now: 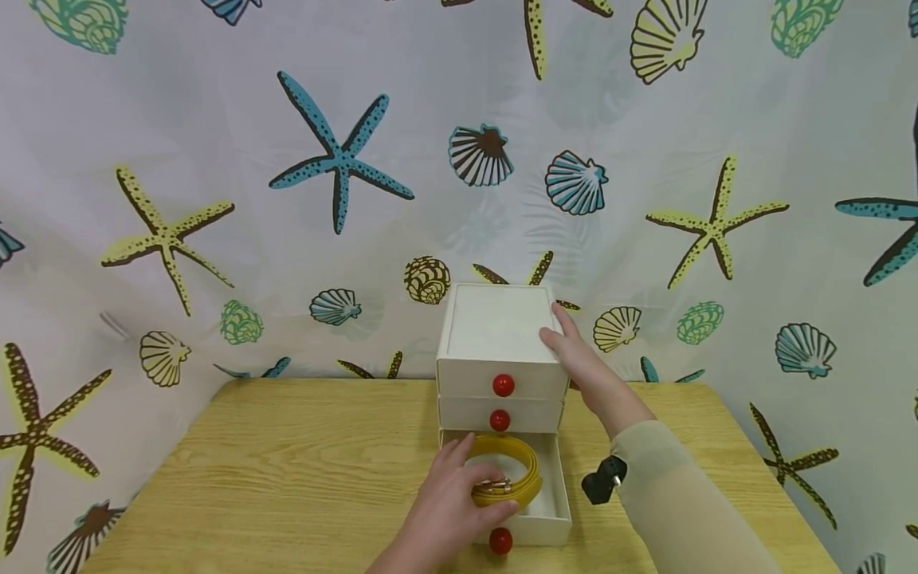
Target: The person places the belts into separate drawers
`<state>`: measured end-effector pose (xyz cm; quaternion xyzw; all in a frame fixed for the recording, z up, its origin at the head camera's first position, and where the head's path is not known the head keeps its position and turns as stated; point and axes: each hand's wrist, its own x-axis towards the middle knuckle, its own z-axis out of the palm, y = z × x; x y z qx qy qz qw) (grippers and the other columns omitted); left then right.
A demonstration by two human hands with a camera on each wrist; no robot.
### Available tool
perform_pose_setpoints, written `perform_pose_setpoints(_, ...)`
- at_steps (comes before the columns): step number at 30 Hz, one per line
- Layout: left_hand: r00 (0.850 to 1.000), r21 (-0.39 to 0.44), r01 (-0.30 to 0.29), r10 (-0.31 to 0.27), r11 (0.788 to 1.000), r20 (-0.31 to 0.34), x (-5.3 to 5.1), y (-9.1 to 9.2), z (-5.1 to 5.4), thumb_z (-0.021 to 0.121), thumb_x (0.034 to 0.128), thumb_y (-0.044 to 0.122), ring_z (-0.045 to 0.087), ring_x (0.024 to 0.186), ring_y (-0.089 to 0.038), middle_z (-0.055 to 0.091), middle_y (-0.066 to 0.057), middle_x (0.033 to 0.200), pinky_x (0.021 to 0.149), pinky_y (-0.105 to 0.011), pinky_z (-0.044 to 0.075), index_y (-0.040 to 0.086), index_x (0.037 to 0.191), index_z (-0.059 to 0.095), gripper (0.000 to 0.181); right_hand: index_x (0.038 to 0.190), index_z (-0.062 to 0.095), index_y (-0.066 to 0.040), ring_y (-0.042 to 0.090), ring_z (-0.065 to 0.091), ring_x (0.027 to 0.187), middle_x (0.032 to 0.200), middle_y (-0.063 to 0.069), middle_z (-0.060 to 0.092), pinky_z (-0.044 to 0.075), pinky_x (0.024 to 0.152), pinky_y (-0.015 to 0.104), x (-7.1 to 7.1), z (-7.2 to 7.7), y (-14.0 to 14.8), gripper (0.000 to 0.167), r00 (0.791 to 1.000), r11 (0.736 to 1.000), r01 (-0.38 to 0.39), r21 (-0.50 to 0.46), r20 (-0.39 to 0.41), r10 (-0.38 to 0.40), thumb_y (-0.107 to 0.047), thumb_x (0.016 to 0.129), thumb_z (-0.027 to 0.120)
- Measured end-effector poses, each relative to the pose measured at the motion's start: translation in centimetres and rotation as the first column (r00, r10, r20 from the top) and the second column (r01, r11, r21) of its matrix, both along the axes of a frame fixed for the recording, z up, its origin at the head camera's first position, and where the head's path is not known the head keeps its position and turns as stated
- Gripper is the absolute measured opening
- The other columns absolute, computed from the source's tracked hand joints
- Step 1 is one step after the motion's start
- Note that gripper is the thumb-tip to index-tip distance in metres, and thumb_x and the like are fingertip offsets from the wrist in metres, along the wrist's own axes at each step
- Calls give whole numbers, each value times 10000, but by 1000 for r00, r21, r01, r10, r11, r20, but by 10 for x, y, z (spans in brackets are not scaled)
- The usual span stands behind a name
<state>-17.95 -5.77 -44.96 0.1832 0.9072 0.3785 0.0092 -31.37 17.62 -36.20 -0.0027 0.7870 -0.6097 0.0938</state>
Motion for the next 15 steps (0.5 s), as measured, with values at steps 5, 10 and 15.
perform_pose_setpoints(5,1000,9,6,-6,1000,-24,-1,2,-2,956,876,400,360,1506,-623,470,-334,1628,1118,-822,380,226,1023,826,262,1780,-26,-363,435,-12,1683,1850,117,-68,130,1276,749,-1,-1,0,738,1000,1000,-1,-3,0,1,-417,1178,397)
perform_pose_setpoints(10,999,20,13,-12,1000,-41,-2,3,-4,954,878,404,368,1500,-626,477,-346,1616,1117,-812,393,211,1042,832,281,1780,-26,-366,440,-6,1682,1849,125,-65,130,1278,746,0,-1,1,736,1000,1000,-3,2,1,3,-422,1178,395)
perform_pose_setpoints(15,999,19,7,-6,1000,-40,-4,6,-6,955,877,399,371,1500,-622,483,-349,1610,1123,-807,391,192,1051,840,294,1779,-26,-372,442,-3,1682,1849,125,-64,127,1278,747,0,-1,1,738,1000,1000,-4,3,-2,4,-427,1176,397)
